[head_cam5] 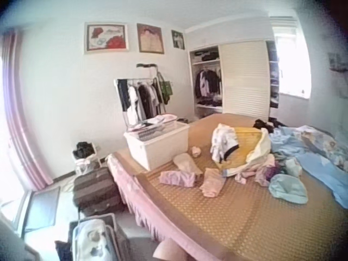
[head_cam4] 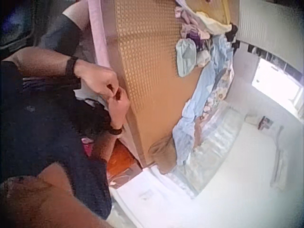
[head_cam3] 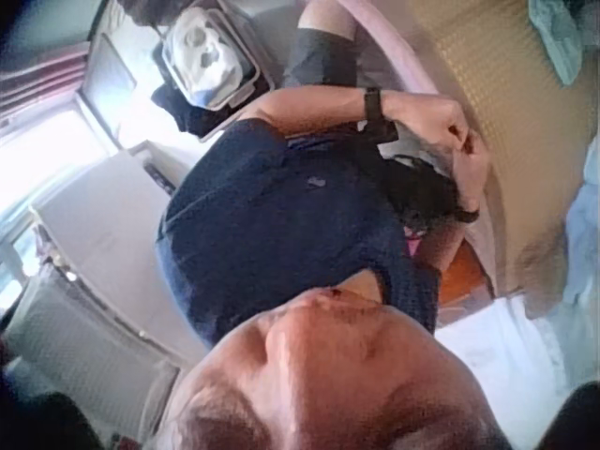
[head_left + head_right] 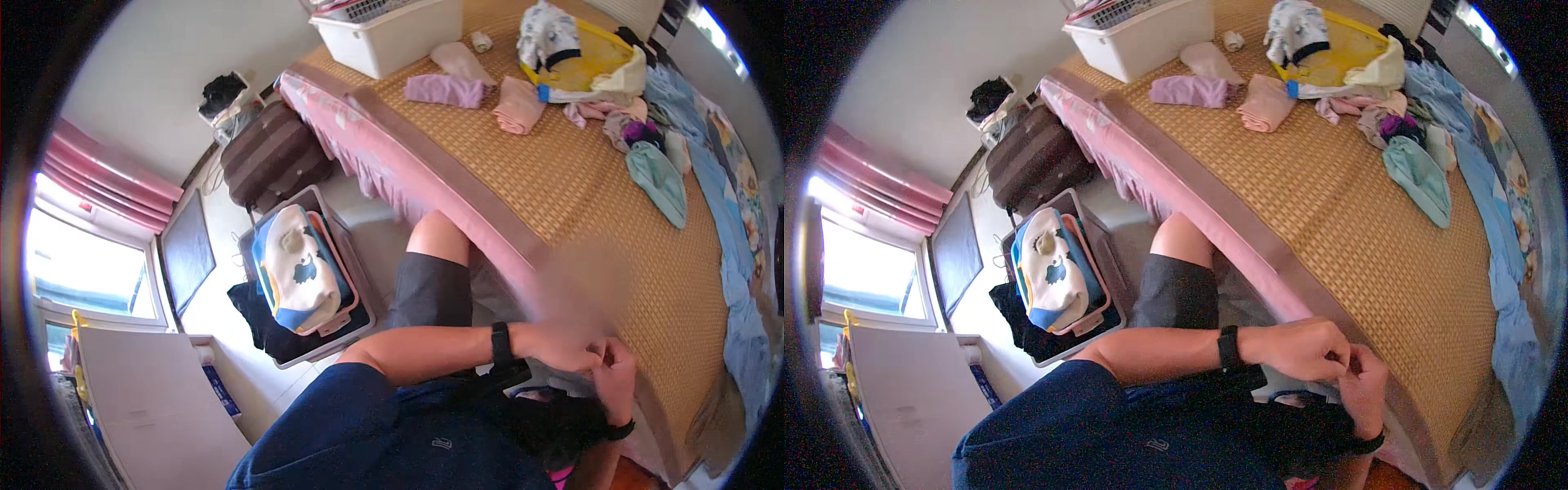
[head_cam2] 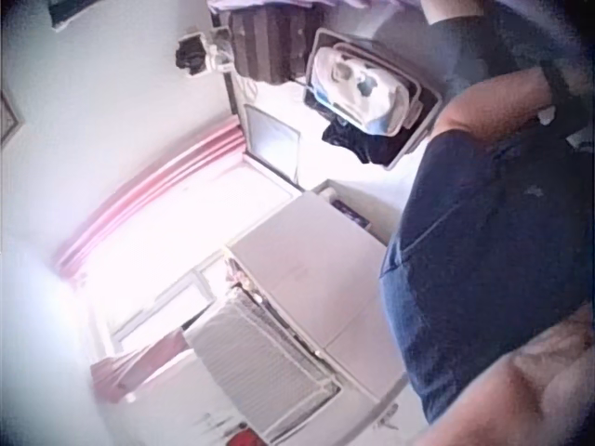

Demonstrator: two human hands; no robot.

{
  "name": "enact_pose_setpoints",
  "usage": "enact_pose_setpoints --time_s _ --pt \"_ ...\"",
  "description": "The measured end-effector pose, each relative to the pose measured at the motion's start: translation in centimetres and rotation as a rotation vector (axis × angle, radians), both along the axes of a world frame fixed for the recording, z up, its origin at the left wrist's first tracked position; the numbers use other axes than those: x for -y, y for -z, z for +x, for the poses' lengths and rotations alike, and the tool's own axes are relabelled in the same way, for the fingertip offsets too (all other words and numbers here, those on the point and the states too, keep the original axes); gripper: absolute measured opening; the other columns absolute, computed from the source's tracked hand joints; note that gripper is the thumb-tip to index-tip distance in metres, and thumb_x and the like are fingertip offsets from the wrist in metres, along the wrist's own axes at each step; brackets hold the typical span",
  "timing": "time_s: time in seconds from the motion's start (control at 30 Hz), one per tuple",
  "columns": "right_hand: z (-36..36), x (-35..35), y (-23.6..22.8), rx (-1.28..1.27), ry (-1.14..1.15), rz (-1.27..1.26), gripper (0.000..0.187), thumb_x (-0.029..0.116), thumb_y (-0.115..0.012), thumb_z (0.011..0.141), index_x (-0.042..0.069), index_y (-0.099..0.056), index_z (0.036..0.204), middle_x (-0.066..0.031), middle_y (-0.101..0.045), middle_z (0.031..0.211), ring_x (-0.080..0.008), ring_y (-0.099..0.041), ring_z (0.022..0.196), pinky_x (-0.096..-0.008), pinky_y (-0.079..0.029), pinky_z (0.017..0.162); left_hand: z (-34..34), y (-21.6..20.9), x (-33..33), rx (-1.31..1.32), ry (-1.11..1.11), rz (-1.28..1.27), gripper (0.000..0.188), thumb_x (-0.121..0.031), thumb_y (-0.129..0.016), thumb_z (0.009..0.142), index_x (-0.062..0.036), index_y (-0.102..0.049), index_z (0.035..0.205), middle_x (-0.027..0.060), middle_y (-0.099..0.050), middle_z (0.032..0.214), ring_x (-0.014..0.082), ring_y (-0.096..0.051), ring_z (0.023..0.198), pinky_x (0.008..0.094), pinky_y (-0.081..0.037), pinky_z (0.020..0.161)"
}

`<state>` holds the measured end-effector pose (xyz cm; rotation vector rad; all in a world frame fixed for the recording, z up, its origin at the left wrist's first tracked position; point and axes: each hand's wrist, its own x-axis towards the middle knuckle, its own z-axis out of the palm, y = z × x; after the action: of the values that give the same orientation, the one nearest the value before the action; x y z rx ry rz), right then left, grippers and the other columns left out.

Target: Folding small items of clothing on a bed and placing them into a pink storage bin.

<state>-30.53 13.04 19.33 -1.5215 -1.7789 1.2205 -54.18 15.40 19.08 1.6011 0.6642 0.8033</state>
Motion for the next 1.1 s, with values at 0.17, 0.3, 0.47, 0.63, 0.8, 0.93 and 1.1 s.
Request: enact_pose_setpoints --time_s 0.17,0.3,0.47,0.63,0.8,0.93,1.1 --pt "-2.6 -2.5 -0.7 -0.039 0.033 -0.194 0.015 0.013 -0.077 0.103 0.000 -0.072 0.109 -0.0042 -0.073 0.085 -0.0083 -0.068 0.072 -0.0257 -0.054 0.062 -1.7 1.0 -1.8 -0.024 -0.086 0.025 0.019 -0.017 -0.073 0.092 0.0013 -0.080 0.091 0.0213 -0.077 0.082 0.0374 -0.077 0.076 0.0475 -0.057 0.069" --pt "-2.5 -5.5 0.3 -0.076 -0.012 -0.148 0.012 0.014 -0.073 0.107 0.002 -0.070 0.108 -0.0037 -0.072 0.079 -0.0104 -0.065 0.058 -0.0259 -0.050 0.049 -1.4 1.4 -2.8 0.052 -0.235 0.039 0.020 -0.017 -0.071 0.093 0.0002 -0.080 0.090 0.0202 -0.077 0.081 0.0379 -0.077 0.077 0.0495 -0.059 0.072" --pt "-4.4 -7.9 -1.0 -0.080 0.164 -0.340 0.016 0.017 -0.065 0.110 0.003 -0.072 0.114 -0.0076 -0.075 0.082 -0.0144 -0.069 0.056 -0.0264 -0.047 0.043 -3.3 -1.3 -4.2 -0.094 -0.216 0.056 0.023 -0.022 -0.069 0.095 -0.0024 -0.081 0.091 0.0185 -0.079 0.086 0.0383 -0.078 0.084 0.0505 -0.060 0.076" --pt "-4.9 -7.4 -0.4 -0.055 0.179 -0.335 0.024 0.021 -0.062 0.114 0.000 -0.071 0.124 -0.0100 -0.077 0.085 -0.0163 -0.073 0.059 -0.0282 -0.052 0.046 -2.5 1.0 -5.9 -0.243 -0.379 0.171 0.025 -0.030 -0.070 0.099 -0.0080 -0.082 0.099 0.0158 -0.080 0.092 0.0379 -0.078 0.089 0.0495 -0.061 0.080" --pt "-4.9 -6.1 -0.8 -0.148 0.183 -0.314 0.025 0.021 -0.064 0.114 -0.001 -0.071 0.124 -0.0109 -0.079 0.088 -0.0178 -0.077 0.065 -0.0286 -0.055 0.049 -2.6 1.5 -5.5 -0.247 -0.366 0.177 0.024 -0.027 -0.072 0.103 -0.0044 -0.080 0.103 0.0186 -0.080 0.097 0.0374 -0.078 0.088 0.0471 -0.061 0.078" --pt "-5.2 -6.4 -1.2 -0.119 0.078 -0.321 0.025 0.020 -0.067 0.112 -0.003 -0.073 0.122 -0.0116 -0.080 0.090 -0.0189 -0.080 0.070 -0.0294 -0.057 0.050 -3.0 3.6 -5.4 -0.188 -0.346 0.145 0.021 -0.019 -0.075 0.104 0.0005 -0.080 0.109 0.0151 -0.080 0.096 0.0224 -0.077 0.089 0.0385 -0.060 0.079" --pt "-4.5 -6.3 -0.6 -0.180 0.064 -0.322 0.025 0.018 -0.067 0.111 -0.005 -0.072 0.122 -0.0123 -0.080 0.091 -0.0193 -0.080 0.069 -0.0294 -0.057 0.050 -2.8 3.3 -5.6 -0.161 -0.329 0.085 0.024 -0.025 -0.074 0.103 -0.0017 -0.081 0.107 0.0176 -0.080 0.094 0.0297 -0.079 0.087 0.0418 -0.061 0.078"
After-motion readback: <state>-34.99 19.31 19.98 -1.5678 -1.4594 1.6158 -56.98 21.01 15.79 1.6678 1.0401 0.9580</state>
